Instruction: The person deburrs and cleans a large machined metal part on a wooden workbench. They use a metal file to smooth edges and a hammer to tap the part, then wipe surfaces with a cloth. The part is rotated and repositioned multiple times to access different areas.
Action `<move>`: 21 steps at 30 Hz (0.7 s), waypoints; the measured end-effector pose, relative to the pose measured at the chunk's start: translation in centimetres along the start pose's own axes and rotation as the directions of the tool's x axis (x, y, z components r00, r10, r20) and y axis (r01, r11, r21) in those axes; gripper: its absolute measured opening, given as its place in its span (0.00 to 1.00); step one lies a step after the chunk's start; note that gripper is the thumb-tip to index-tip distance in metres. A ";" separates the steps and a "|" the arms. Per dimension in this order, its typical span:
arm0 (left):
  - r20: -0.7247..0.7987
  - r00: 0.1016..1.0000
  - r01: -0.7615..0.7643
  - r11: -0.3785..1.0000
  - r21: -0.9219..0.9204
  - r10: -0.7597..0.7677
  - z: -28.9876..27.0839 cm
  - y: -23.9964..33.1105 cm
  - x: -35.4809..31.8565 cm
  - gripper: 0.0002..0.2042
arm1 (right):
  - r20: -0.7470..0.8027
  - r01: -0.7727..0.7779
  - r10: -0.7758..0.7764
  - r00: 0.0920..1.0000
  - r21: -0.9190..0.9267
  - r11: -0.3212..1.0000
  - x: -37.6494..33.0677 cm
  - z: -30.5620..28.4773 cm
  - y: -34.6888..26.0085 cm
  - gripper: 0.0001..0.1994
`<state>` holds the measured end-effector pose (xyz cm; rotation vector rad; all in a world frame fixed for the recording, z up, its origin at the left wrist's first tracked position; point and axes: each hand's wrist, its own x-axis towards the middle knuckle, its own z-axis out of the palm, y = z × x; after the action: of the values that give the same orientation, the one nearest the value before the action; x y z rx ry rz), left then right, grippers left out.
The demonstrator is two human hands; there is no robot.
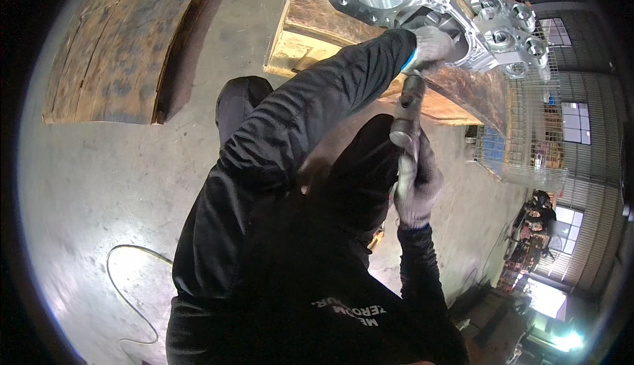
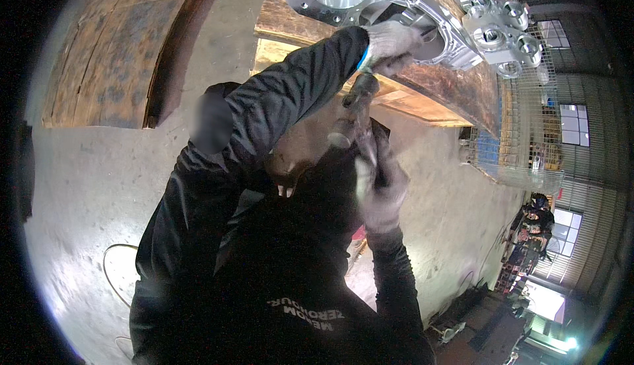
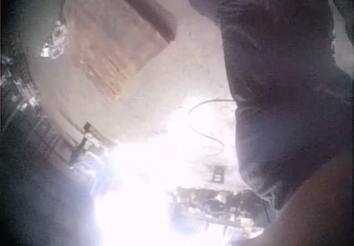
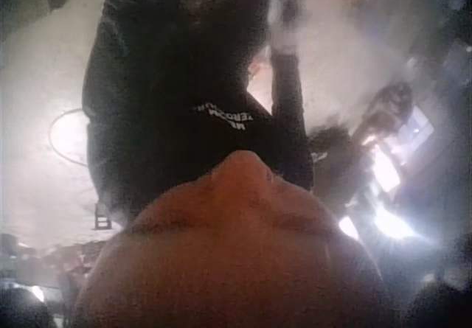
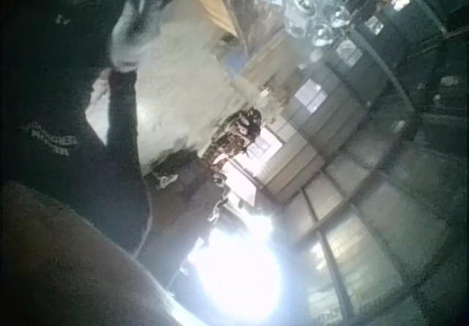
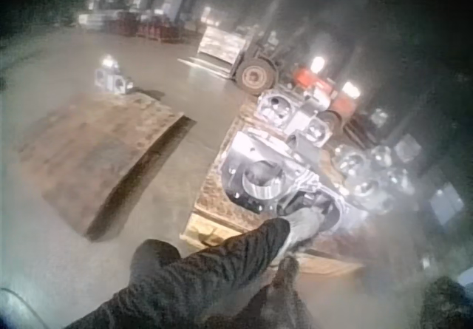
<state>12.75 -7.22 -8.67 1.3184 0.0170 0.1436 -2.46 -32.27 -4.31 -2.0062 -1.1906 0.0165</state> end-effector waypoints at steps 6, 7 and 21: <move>0.009 0.992 -0.125 0.990 0.062 0.124 0.8 -0.2 -1.2 0.14 | 0.106 0.276 -0.268 0.958 -0.072 0.959 -3.0 -0.9 -0.4 0.32; -0.014 0.994 -0.108 0.994 0.006 0.108 1.2 -0.1 -1.7 0.14 | 0.110 0.256 -0.247 0.963 -0.078 0.964 -3.0 -1.1 -0.3 0.32; -0.047 0.747 -0.613 0.715 0.336 0.663 5.1 -5.9 0.7 0.11 | -0.047 -0.253 0.275 0.960 0.269 0.929 -5.3 -1.8 2.6 0.40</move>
<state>14.50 -13.51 -13.01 1.5719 -0.2990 0.8841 -2.84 -37.99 -6.61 -1.8971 -0.8116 0.2116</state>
